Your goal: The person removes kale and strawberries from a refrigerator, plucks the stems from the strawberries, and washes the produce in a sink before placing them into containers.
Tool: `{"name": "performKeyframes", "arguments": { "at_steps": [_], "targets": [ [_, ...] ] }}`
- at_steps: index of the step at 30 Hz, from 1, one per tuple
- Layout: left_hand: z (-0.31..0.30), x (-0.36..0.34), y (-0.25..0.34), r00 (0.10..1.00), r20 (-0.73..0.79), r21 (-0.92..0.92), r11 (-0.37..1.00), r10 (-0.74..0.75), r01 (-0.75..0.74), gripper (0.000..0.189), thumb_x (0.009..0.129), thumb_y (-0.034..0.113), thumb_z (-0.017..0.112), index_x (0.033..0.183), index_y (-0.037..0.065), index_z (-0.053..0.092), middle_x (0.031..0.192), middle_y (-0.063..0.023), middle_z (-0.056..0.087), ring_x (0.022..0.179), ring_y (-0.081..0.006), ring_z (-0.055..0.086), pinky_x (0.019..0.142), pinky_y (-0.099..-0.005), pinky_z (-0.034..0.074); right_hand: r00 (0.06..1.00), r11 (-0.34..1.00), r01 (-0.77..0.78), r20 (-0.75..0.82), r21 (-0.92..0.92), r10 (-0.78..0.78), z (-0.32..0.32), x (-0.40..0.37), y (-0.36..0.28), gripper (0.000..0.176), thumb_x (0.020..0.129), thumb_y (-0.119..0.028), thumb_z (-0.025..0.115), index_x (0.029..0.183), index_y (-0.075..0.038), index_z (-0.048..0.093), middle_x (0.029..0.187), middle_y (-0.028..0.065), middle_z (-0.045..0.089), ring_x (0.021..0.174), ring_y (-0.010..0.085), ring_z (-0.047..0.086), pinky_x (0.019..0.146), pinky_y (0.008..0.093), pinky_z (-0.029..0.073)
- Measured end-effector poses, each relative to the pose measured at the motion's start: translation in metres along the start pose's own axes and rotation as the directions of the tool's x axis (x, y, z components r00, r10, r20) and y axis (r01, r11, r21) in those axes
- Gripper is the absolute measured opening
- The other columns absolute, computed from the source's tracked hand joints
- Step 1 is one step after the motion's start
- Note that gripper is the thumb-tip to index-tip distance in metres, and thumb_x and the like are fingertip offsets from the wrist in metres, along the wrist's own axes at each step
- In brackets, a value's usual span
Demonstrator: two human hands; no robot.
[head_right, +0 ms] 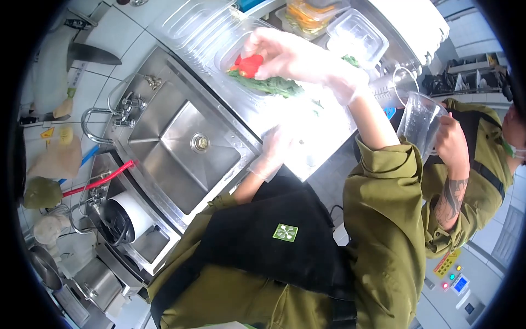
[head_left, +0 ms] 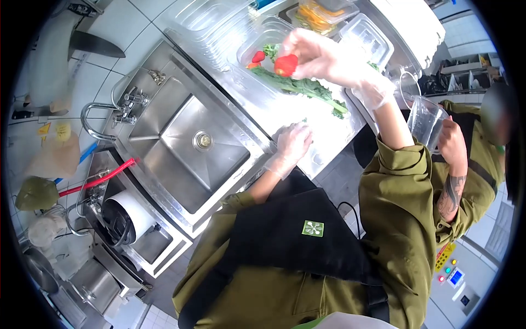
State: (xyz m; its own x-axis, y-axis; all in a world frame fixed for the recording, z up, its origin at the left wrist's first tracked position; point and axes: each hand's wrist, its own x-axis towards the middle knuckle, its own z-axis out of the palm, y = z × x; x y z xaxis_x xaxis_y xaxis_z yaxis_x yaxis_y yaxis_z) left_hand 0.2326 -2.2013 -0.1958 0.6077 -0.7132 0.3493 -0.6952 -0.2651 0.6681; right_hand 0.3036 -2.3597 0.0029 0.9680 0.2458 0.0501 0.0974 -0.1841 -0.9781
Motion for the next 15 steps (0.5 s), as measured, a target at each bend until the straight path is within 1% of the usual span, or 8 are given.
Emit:
{"name": "performKeyframes", "arguments": {
  "at_steps": [1,4,5,8,10,11,13,15],
  "targets": [
    [-0.003,0.0,0.0,0.999,-0.03,-0.004,1.0,0.024,-0.024,0.011,0.076,0.016,0.06,0.086,0.011,0.061,0.078,-0.0061,0.063,0.073,-0.0248,0.061,0.065,-0.0372,0.048,0.999,0.995,-0.035,0.039,0.098,0.031,-0.001,-0.002,-0.002,0.033,0.074,0.006,0.062,0.101,-0.007,0.05,0.098,-0.0006,0.054,0.091,0.0102,0.052,0.084,0.0262,0.042],
    [-0.039,0.012,0.029,0.975,0.044,-0.272,0.937,-0.216,0.22,0.012,0.076,0.017,0.062,0.084,0.009,0.061,0.078,-0.0069,0.064,0.071,-0.0255,0.063,0.062,-0.0358,0.049,0.997,0.969,-0.063,0.055,0.24,0.051,0.001,-0.009,0.0,0.036,0.072,0.01,0.062,0.102,-0.007,0.05,0.098,-0.0009,0.054,0.092,0.0087,0.052,0.085,0.0244,0.042],
    [-0.061,0.02,0.04,0.98,0.0,-0.277,0.941,-0.201,0.193,0.011,0.078,0.016,0.064,0.082,0.007,0.062,0.074,-0.0069,0.063,0.066,-0.0236,0.062,0.057,-0.0312,0.049,0.997,0.967,-0.063,0.051,0.245,0.052,0.002,-0.011,-0.006,0.038,0.072,0.012,0.062,0.102,-0.008,0.05,0.098,-0.0013,0.054,0.093,0.0083,0.052,0.086,0.0233,0.042],
    [-0.119,0.036,0.059,0.95,-0.002,-0.548,0.795,-0.311,0.259,0.008,0.079,0.011,0.065,0.078,0.005,0.061,0.066,-0.0065,0.06,0.06,-0.0163,0.061,0.055,-0.0254,0.047,0.996,0.982,-0.09,0.035,0.168,0.085,0.006,-0.018,-0.016,0.033,0.073,0.008,0.063,0.1,-0.007,0.051,0.097,-0.0005,0.055,0.091,0.0094,0.053,0.086,0.0247,0.043],
    [-0.133,0.038,0.055,0.926,-0.183,-0.6,0.784,-0.33,0.161,0.008,0.079,-0.001,0.063,0.086,0.001,0.059,0.074,-0.0036,0.059,0.071,-0.0077,0.056,0.064,-0.0224,0.045,0.992,0.992,-0.125,0.022,-0.02,0.125,0.006,-0.024,-0.023,0.033,0.073,0.005,0.066,0.1,-0.007,0.051,0.099,0.0009,0.055,0.097,0.0131,0.053,0.089,0.0288,0.043],
    [-0.135,0.044,0.057,0.901,-0.263,-0.638,0.763,-0.346,0.107,0.008,0.079,-0.001,0.063,0.086,0.001,0.059,0.076,-0.0031,0.059,0.072,-0.0079,0.056,0.065,-0.0227,0.046,0.99,0.983,-0.141,0.015,-0.114,0.143,0.007,-0.026,-0.025,0.033,0.073,0.003,0.067,0.1,-0.007,0.051,0.1,0.0016,0.055,0.1,0.0149,0.053,0.091,0.0309,0.043],
    [-0.136,0.058,0.056,0.826,-0.412,-0.693,0.72,-0.384,-0.011,0.01,0.08,-0.002,0.062,0.088,0.001,0.059,0.079,-0.0021,0.059,0.074,-0.0083,0.056,0.068,-0.0232,0.046,0.995,0.988,-0.1,0.006,-0.118,0.102,0.012,-0.028,-0.027,0.028,0.075,0.002,0.065,0.098,-0.006,0.051,0.094,0.0015,0.056,0.093,0.0132,0.055,0.085,0.0287,0.045],
    [-0.135,0.069,0.053,0.816,-0.502,-0.602,0.793,-0.288,-0.09,0.016,0.075,-0.003,0.066,0.089,0.001,0.059,0.081,-0.0047,0.06,0.071,-0.0115,0.058,0.063,-0.0246,0.047,0.997,0.983,-0.079,-0.006,-0.168,0.079,0.018,-0.028,-0.03,0.025,0.075,0.001,0.064,0.096,-0.005,0.052,0.09,0.0017,0.058,0.089,0.0126,0.056,0.081,0.0277,0.045]
  ]
}}
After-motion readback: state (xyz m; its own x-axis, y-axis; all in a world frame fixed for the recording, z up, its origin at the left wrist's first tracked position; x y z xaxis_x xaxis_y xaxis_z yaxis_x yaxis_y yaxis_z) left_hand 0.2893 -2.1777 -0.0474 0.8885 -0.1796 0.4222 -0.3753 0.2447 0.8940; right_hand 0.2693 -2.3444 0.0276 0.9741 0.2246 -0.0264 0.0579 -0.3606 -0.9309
